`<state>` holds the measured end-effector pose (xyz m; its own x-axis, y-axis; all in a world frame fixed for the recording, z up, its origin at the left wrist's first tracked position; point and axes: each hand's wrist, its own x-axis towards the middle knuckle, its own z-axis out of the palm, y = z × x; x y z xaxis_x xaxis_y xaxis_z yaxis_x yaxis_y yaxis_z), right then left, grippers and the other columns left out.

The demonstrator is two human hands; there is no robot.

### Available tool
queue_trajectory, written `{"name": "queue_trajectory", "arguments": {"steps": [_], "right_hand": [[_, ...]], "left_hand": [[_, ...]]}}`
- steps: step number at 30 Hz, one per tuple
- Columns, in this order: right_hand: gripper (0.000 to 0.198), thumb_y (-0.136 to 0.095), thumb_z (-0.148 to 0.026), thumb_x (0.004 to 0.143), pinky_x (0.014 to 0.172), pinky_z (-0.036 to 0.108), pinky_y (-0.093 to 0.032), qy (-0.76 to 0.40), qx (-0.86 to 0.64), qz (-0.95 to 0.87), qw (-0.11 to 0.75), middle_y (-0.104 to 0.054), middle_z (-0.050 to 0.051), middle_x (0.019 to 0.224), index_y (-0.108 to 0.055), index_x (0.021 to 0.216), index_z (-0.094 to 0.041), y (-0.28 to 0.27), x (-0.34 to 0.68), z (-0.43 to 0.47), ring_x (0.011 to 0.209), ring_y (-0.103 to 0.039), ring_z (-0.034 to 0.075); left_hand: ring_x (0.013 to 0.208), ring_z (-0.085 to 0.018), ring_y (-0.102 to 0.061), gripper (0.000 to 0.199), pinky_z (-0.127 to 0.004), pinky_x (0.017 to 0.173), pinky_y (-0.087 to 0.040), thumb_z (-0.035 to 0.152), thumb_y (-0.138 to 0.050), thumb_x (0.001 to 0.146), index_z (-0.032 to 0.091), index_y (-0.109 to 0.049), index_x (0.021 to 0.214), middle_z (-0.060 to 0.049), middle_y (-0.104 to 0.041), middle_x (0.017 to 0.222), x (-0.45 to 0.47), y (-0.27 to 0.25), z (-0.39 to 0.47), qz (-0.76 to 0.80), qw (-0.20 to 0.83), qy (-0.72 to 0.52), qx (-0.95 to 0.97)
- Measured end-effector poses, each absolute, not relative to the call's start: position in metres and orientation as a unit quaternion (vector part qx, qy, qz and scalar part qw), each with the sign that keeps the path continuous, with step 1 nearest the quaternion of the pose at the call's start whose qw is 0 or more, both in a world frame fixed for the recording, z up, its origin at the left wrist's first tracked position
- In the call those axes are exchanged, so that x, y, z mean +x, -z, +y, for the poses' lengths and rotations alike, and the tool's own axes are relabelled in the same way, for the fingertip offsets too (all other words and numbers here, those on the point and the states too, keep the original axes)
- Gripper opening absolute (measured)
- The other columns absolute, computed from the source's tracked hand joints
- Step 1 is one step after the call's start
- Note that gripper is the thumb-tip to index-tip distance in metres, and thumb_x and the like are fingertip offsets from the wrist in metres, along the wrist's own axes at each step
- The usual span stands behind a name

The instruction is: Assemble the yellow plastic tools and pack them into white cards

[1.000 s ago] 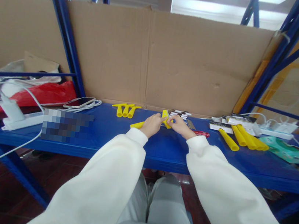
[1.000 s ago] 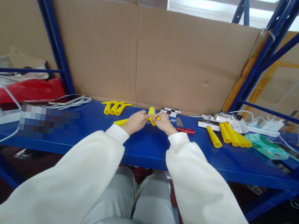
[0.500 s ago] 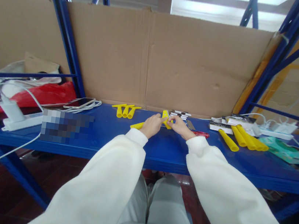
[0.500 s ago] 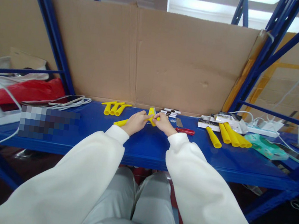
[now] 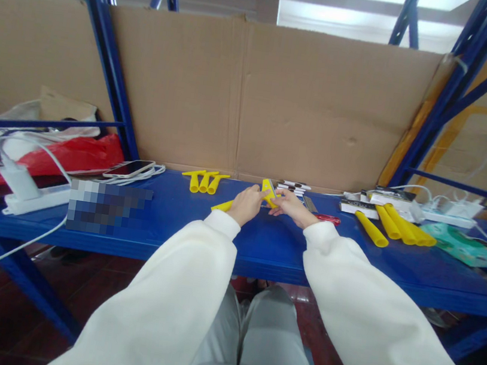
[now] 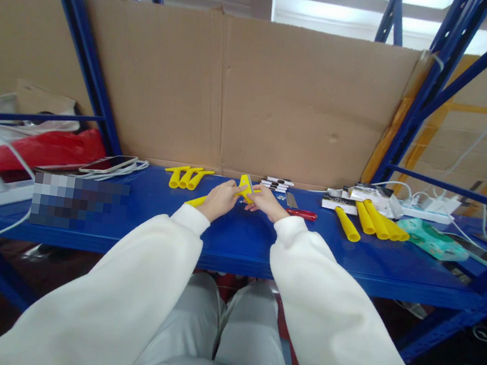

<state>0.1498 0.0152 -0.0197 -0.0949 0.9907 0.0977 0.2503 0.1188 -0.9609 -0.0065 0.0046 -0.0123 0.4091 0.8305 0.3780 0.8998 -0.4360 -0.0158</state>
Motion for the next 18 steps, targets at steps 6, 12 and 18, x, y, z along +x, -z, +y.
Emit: {"name": "queue_trajectory", "arguments": {"steps": [6, 12, 18], "right_hand": [[0.016, -0.056, -0.005, 0.088, 0.047, 0.017, -0.044, -0.42, -0.527, -0.58, 0.457, -0.07, -0.002, 0.065, -0.057, 0.096, -0.019, 0.014, 0.15, 0.011, 0.044, -0.055, 0.008], [0.017, -0.056, -0.003, 0.087, 0.042, 0.016, -0.038, -0.393, -0.556, -0.548, 0.485, -0.067, -0.003, 0.06, -0.06, 0.095, -0.017, 0.009, 0.162, 0.018, 0.04, -0.05, 0.006], [0.017, -0.054, -0.004, 0.089, 0.045, 0.017, -0.041, -0.41, -0.555, -0.548, 0.473, -0.068, -0.001, 0.062, -0.063, 0.095, -0.017, 0.012, 0.169, 0.022, 0.042, -0.051, 0.007]], "left_hand": [[0.111, -0.025, -0.065, 0.053, -0.032, 0.089, -0.052, 0.017, -0.044, 0.098, 0.029, -0.049, 0.149, -0.011, -0.06, 0.121, -0.007, 0.014, 0.008, -0.508, 0.101, 0.133, -0.845], [0.108, -0.024, -0.066, 0.06, -0.033, 0.089, -0.052, 0.014, -0.04, 0.098, 0.032, -0.037, 0.155, -0.011, -0.056, 0.127, -0.01, 0.015, 0.007, -0.481, 0.111, 0.096, -0.864], [0.105, -0.025, -0.067, 0.065, -0.034, 0.086, -0.052, 0.01, -0.037, 0.097, 0.037, -0.034, 0.156, -0.012, -0.053, 0.129, -0.01, 0.015, 0.005, -0.465, 0.121, 0.068, -0.874]]}}
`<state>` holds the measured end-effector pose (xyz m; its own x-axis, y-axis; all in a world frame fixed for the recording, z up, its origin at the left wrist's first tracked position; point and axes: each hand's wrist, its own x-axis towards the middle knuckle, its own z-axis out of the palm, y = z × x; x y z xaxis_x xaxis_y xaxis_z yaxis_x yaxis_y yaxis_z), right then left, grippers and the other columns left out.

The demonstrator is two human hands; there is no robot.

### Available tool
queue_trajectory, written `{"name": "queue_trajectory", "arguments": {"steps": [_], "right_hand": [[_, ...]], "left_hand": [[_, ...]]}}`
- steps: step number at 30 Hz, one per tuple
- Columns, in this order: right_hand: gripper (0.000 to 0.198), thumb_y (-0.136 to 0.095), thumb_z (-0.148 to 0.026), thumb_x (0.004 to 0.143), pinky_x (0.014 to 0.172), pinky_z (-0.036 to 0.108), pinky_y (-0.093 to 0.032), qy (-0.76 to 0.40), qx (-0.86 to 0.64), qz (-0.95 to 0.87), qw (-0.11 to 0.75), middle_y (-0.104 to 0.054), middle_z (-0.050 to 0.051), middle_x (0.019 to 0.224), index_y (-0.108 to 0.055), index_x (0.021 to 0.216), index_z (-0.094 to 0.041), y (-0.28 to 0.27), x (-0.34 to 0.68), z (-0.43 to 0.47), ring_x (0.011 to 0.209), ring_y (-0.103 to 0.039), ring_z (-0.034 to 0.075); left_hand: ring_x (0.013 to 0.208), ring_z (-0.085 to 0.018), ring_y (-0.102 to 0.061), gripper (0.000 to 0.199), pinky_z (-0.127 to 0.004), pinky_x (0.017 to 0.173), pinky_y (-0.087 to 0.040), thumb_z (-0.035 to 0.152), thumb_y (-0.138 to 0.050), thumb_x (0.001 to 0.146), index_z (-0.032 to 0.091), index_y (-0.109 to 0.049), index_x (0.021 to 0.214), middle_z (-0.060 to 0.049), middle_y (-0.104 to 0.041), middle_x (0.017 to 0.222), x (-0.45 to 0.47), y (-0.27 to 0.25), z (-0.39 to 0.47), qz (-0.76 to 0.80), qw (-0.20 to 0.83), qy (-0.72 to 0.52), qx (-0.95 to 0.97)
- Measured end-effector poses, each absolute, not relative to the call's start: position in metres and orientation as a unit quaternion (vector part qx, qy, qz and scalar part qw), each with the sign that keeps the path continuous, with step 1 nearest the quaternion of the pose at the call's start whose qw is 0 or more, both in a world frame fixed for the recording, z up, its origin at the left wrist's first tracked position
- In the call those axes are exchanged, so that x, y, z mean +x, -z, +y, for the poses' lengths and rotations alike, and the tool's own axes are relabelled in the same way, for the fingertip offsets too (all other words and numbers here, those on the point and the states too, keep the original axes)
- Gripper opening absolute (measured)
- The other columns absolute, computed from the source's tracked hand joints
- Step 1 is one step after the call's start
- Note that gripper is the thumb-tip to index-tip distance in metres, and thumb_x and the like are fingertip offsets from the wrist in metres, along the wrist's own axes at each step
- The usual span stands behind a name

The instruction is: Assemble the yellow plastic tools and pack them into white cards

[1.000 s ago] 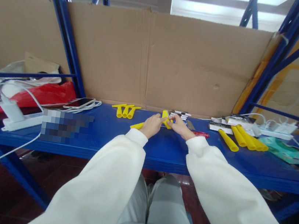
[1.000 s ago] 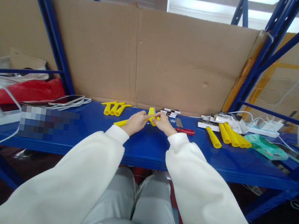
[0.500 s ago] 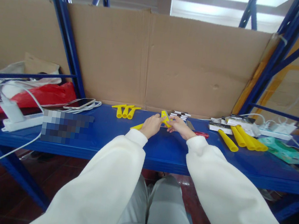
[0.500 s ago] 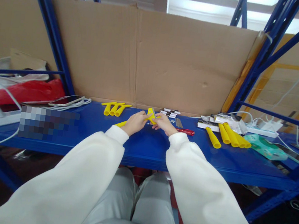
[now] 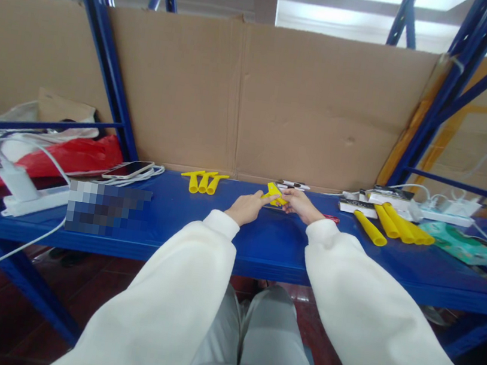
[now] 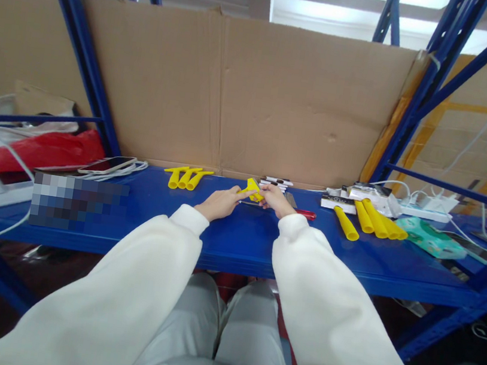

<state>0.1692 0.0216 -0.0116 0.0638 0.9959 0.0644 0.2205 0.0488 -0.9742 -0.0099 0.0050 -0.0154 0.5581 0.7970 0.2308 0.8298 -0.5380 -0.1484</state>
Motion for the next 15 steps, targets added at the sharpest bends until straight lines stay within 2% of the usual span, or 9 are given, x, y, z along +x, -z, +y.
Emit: {"name": "queue_trajectory", "arguments": {"steps": [7, 10, 13, 15], "right_hand": [[0.021, -0.047, -0.004, 0.092, 0.047, 0.017, -0.041, -0.431, -0.542, -0.56, 0.455, -0.066, 0.0, 0.061, -0.064, 0.093, -0.016, 0.012, 0.169, 0.02, 0.045, -0.054, 0.008], [0.022, -0.046, -0.006, 0.092, 0.048, 0.017, -0.042, -0.416, -0.538, -0.548, 0.487, -0.068, 0.001, 0.065, -0.065, 0.094, -0.017, 0.011, 0.175, 0.026, 0.048, -0.056, 0.008], [0.026, -0.047, -0.005, 0.087, 0.053, 0.02, -0.046, -0.345, -0.565, -0.526, 0.534, -0.073, 0.005, 0.08, -0.066, 0.1, -0.016, 0.01, 0.191, 0.036, 0.055, -0.06, 0.01], [0.031, -0.047, -0.003, 0.085, 0.062, 0.024, -0.05, -0.249, -0.622, -0.515, 0.535, -0.075, 0.008, 0.088, -0.068, 0.105, -0.014, 0.01, 0.206, 0.042, 0.065, -0.064, 0.012]], "left_hand": [[0.105, -0.026, -0.068, 0.066, -0.036, 0.088, -0.052, 0.008, -0.038, 0.095, 0.036, -0.038, 0.155, -0.013, -0.054, 0.128, -0.01, 0.014, 0.003, -0.469, 0.115, 0.06, -0.874], [0.103, -0.027, -0.069, 0.069, -0.038, 0.089, -0.052, 0.006, -0.041, 0.092, 0.035, -0.037, 0.155, -0.013, -0.054, 0.128, -0.011, 0.014, 0.002, -0.486, 0.098, 0.085, -0.864], [0.104, -0.027, -0.068, 0.071, -0.039, 0.091, -0.052, 0.006, -0.041, 0.091, 0.034, -0.035, 0.156, -0.013, -0.055, 0.127, -0.013, 0.014, 0.007, -0.506, 0.063, 0.155, -0.846], [0.107, -0.028, -0.066, 0.071, -0.041, 0.094, -0.051, 0.007, -0.042, 0.092, 0.031, -0.032, 0.158, -0.013, -0.057, 0.127, -0.014, 0.015, 0.013, -0.509, 0.019, 0.231, -0.829]]}}
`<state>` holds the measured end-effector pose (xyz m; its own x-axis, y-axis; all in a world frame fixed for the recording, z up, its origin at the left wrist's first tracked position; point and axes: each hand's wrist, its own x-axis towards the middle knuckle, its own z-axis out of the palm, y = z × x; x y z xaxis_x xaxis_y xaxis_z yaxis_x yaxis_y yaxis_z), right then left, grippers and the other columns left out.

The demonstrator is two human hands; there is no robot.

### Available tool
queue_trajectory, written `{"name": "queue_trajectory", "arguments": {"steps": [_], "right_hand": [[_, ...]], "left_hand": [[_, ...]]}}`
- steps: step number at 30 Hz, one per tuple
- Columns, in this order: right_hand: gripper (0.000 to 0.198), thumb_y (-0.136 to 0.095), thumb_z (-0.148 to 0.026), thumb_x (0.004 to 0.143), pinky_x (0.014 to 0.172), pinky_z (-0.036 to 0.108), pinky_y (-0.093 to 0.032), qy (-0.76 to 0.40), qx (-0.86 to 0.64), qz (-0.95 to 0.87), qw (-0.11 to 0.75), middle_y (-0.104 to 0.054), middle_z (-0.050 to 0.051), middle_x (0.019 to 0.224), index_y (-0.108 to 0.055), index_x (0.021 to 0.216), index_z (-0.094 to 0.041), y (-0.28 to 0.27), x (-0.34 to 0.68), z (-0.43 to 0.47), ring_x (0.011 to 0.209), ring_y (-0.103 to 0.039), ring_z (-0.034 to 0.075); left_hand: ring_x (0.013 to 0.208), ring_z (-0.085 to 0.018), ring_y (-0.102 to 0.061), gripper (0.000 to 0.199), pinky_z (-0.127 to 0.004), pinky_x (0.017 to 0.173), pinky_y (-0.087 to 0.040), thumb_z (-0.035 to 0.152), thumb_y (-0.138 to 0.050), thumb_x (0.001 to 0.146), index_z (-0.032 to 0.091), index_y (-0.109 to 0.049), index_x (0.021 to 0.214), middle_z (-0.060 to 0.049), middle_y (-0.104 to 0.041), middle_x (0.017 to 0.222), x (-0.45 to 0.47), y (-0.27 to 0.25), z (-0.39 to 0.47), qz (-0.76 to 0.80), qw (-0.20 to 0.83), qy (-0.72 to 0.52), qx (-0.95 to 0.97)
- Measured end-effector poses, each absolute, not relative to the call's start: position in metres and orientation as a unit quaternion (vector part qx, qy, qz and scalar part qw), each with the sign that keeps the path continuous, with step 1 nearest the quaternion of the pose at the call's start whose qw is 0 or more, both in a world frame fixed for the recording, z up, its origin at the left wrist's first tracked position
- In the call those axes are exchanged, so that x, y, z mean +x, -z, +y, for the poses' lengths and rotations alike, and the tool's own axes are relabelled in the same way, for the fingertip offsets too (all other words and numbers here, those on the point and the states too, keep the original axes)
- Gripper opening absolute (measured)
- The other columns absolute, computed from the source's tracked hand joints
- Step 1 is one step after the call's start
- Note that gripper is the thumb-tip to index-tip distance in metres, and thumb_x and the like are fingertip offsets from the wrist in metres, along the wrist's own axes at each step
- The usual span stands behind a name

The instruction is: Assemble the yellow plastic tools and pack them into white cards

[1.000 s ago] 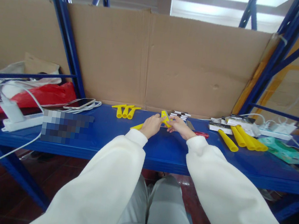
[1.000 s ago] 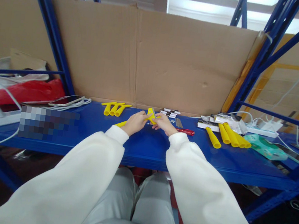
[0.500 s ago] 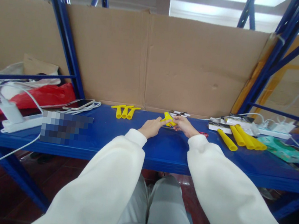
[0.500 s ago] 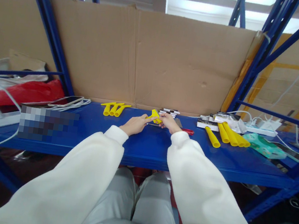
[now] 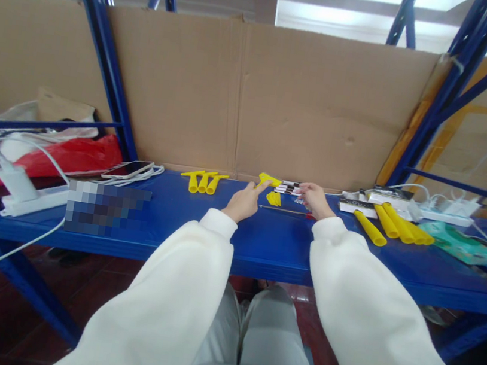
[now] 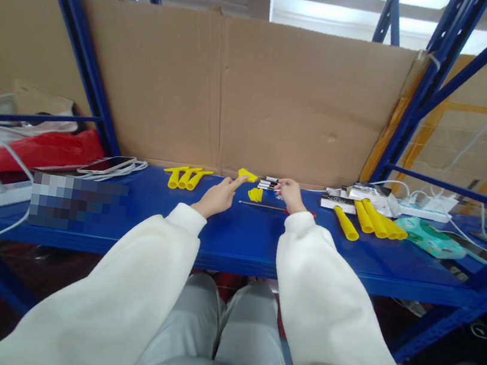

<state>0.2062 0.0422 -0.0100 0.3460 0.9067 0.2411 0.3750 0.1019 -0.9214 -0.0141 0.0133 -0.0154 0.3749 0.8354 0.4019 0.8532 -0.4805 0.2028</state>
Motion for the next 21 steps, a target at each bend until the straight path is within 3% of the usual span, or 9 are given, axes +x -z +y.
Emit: {"name": "queue_trajectory", "arguments": {"steps": [4, 8, 14, 21], "right_hand": [[0.031, -0.053, -0.007, 0.083, 0.094, 0.042, -0.05, -0.056, -0.732, -0.563, 0.379, -0.074, 0.014, 0.111, -0.076, 0.102, -0.017, 0.013, 0.231, 0.044, 0.107, -0.066, 0.027], [0.031, -0.057, -0.015, 0.085, 0.105, 0.055, -0.041, -0.005, -0.776, -0.585, 0.235, -0.068, 0.011, 0.13, -0.08, 0.103, -0.026, 0.019, 0.235, 0.042, 0.13, -0.051, 0.035], [0.043, -0.053, -0.013, 0.084, 0.104, 0.06, -0.04, 0.016, -0.747, -0.642, 0.171, -0.064, 0.007, 0.136, -0.078, 0.112, -0.033, 0.025, 0.234, 0.048, 0.129, -0.049, 0.035], [0.045, -0.052, -0.016, 0.083, 0.101, 0.063, -0.04, 0.013, -0.743, -0.651, 0.155, -0.062, 0.009, 0.136, -0.077, 0.116, -0.034, 0.029, 0.239, 0.055, 0.128, -0.047, 0.039]], "left_hand": [[0.104, -0.023, -0.065, 0.074, -0.037, 0.093, -0.052, 0.01, -0.045, 0.092, 0.03, -0.026, 0.16, -0.012, -0.061, 0.127, -0.014, 0.019, 0.024, -0.468, -0.156, 0.415, -0.765], [0.062, -0.011, -0.058, 0.08, -0.026, 0.061, -0.053, 0.009, -0.048, 0.09, 0.034, -0.019, 0.16, -0.007, -0.064, 0.108, -0.01, 0.016, 0.022, -0.444, -0.376, 0.462, -0.67], [0.046, -0.006, -0.047, 0.083, -0.017, 0.044, -0.04, 0.002, -0.05, 0.085, 0.032, -0.022, 0.158, 0.001, -0.056, 0.081, -0.008, 0.003, 0.01, -0.449, -0.545, 0.399, -0.585], [0.047, -0.005, -0.048, 0.086, -0.018, 0.046, -0.044, 0.001, -0.049, 0.083, 0.032, -0.019, 0.158, -0.001, -0.058, 0.09, -0.011, 0.003, 0.011, -0.444, -0.591, 0.346, -0.578]]}}
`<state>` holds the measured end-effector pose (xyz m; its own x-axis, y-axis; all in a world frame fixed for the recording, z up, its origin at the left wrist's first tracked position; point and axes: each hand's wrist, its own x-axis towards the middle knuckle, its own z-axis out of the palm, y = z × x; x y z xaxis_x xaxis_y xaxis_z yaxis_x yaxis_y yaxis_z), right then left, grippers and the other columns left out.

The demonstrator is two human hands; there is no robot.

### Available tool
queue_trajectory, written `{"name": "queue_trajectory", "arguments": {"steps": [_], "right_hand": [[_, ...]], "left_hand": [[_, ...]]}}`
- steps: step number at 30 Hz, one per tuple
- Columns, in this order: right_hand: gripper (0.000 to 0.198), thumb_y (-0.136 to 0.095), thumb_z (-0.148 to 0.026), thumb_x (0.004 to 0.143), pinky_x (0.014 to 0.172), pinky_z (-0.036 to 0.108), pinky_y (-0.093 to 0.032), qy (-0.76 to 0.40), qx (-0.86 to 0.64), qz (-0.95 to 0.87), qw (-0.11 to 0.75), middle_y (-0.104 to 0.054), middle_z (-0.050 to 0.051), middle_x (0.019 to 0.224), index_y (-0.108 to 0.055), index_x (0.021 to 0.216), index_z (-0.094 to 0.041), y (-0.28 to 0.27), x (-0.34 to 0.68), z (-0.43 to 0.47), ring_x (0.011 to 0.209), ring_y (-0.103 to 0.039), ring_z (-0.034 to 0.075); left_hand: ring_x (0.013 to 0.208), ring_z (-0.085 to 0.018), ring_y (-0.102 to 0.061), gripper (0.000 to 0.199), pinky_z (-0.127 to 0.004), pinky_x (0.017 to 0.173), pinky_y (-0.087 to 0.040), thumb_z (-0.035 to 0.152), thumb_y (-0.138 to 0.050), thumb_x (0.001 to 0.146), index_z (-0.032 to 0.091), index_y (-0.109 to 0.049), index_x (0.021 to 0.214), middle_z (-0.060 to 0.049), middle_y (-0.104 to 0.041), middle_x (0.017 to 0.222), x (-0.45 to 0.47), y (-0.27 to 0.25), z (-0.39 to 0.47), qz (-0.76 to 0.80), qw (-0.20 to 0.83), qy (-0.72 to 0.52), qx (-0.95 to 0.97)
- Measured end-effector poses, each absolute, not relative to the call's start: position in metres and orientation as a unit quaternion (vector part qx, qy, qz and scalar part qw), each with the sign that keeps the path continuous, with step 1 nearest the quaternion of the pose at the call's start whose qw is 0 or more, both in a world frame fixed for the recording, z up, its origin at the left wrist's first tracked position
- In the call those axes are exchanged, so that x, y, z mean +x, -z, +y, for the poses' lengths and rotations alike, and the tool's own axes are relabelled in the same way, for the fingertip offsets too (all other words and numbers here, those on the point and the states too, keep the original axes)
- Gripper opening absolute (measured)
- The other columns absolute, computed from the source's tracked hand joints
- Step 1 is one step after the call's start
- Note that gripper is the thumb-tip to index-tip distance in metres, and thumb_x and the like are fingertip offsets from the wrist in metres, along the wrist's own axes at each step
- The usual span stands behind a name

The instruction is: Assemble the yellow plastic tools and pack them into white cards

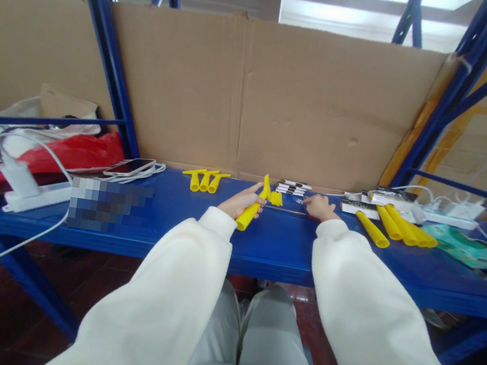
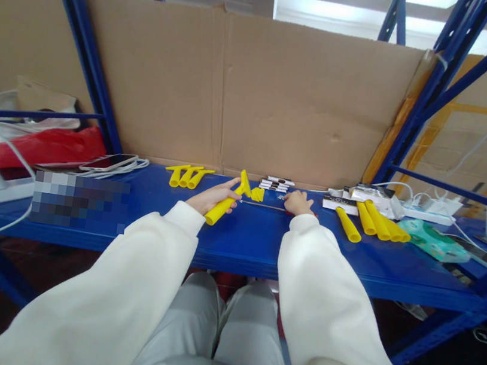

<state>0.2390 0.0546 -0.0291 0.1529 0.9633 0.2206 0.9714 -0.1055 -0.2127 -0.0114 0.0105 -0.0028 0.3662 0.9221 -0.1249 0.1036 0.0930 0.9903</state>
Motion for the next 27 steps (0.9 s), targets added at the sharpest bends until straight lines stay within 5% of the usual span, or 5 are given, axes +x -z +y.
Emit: {"name": "queue_trajectory", "arguments": {"steps": [10, 27], "right_hand": [[0.046, -0.051, -0.015, 0.084, 0.104, 0.063, -0.036, 0.006, -0.747, -0.652, 0.131, -0.06, 0.009, 0.14, -0.076, 0.119, -0.033, 0.023, 0.234, 0.05, 0.131, -0.045, 0.038], [0.02, -0.063, -0.022, 0.085, 0.1, 0.057, -0.038, 0.052, -0.694, -0.707, 0.127, -0.068, 0.012, 0.122, -0.081, 0.093, -0.026, 0.019, 0.214, 0.044, 0.122, -0.047, 0.035]], "left_hand": [[0.046, -0.006, -0.047, 0.084, -0.016, 0.041, -0.039, -0.001, -0.046, 0.086, 0.03, -0.019, 0.159, 0.001, -0.055, 0.083, -0.008, -0.006, -0.002, 0.439, 0.603, -0.332, 0.578], [0.049, -0.008, -0.05, 0.093, -0.017, 0.045, -0.041, 0.002, -0.054, 0.082, 0.03, -0.014, 0.161, 0.002, -0.056, 0.078, -0.012, 0.003, 0.007, 0.414, 0.617, -0.3, 0.598]]}}
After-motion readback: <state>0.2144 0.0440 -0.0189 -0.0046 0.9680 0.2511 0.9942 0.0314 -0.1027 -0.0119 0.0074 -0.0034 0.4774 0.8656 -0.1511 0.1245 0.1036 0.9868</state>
